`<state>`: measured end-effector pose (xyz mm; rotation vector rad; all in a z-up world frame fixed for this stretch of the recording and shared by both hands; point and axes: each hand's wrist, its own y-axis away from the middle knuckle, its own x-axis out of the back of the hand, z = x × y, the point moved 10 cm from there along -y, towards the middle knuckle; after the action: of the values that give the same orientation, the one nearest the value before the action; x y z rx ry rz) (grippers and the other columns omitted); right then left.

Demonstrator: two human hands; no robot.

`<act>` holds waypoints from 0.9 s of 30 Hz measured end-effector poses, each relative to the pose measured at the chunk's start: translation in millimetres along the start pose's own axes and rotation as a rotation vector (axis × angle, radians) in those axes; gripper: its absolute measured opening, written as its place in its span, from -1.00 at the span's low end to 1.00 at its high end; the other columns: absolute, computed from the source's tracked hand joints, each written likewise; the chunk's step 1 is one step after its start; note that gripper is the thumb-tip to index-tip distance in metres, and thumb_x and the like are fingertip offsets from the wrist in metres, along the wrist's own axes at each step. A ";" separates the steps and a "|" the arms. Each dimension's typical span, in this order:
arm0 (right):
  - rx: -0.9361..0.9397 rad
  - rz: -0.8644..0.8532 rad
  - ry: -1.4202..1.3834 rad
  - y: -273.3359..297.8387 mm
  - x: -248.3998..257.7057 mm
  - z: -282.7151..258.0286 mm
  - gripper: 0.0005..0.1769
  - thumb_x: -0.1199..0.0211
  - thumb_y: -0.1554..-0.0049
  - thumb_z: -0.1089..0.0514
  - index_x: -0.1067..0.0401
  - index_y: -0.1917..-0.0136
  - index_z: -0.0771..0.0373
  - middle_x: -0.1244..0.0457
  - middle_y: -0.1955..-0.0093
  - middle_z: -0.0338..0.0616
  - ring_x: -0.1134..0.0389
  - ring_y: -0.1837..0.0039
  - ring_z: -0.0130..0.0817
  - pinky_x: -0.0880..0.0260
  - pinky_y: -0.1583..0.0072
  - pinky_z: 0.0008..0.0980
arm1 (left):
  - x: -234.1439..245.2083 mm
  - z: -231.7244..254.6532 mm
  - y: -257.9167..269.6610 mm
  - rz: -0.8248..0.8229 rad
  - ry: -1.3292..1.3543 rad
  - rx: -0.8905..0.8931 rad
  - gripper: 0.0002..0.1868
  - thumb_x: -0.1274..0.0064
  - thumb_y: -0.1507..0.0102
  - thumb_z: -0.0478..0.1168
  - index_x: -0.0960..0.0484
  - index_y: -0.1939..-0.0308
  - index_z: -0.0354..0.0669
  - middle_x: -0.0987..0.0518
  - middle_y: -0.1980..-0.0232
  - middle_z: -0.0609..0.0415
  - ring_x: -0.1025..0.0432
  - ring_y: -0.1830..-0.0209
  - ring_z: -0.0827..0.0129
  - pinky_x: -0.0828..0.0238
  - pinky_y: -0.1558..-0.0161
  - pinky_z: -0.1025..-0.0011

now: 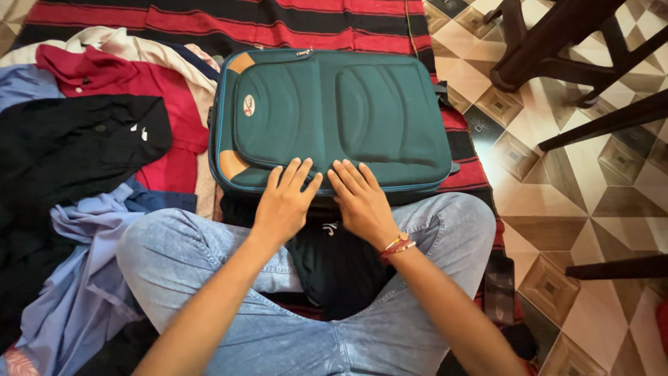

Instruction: The person folds a black shirt and places it into a green suitcase, then zips the suitcase closed.

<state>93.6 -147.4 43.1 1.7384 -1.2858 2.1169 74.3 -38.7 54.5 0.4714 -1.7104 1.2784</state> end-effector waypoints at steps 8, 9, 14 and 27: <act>0.164 0.063 -0.078 -21.8 40.0 10.8 -0.62 -0.42 -0.01 0.08 -0.49 -0.06 0.26 -0.30 -0.10 -0.06 -0.31 -0.19 -0.11 -0.27 -0.22 -0.12 | 25.7 -8.2 -20.2 0.016 0.102 -0.152 -0.58 -0.20 -0.11 -0.16 -0.64 -0.02 -0.22 -0.56 -0.08 -0.01 -0.41 -0.05 0.17 -0.29 0.05 0.20; 0.160 0.069 -0.075 -22.3 42.5 13.8 -0.67 -0.44 0.00 0.06 -0.50 0.02 0.25 -0.30 0.02 -0.08 -0.32 -0.08 -0.12 -0.29 -0.12 -0.14 | 28.6 -8.2 -21.7 0.021 0.098 -0.167 -0.59 -0.20 -0.11 -0.16 -0.64 0.00 -0.23 -0.56 -0.02 0.01 -0.42 -0.01 0.18 -0.29 0.09 0.22; 0.194 0.126 0.020 -24.8 51.1 15.4 -0.63 -0.49 -0.05 -0.01 -0.33 0.29 0.14 -0.09 0.37 -0.24 -0.18 0.27 -0.26 -0.11 0.15 -0.25 | 36.5 -9.1 -22.0 0.067 0.087 -0.151 -0.84 -0.16 -0.13 -0.22 -0.52 0.28 -0.16 -0.43 0.26 0.04 -0.38 0.19 0.19 -0.27 0.17 0.25; 0.186 0.374 0.255 -73.0 121.5 36.6 -0.60 -0.58 -0.21 -0.01 -0.40 0.22 0.19 -0.02 0.39 -0.28 -0.09 0.32 -0.31 -0.04 0.16 -0.30 | -12.8 3.2 -11.5 -0.058 0.032 0.058 -0.52 -0.15 -0.09 -0.14 -0.66 -0.06 -0.26 -0.58 -0.02 -0.07 -0.38 0.06 0.12 -0.25 0.08 0.19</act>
<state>121.8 -174.6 184.2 1.3018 -1.4695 2.6358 87.9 -48.8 50.0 0.5282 -1.6258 1.2898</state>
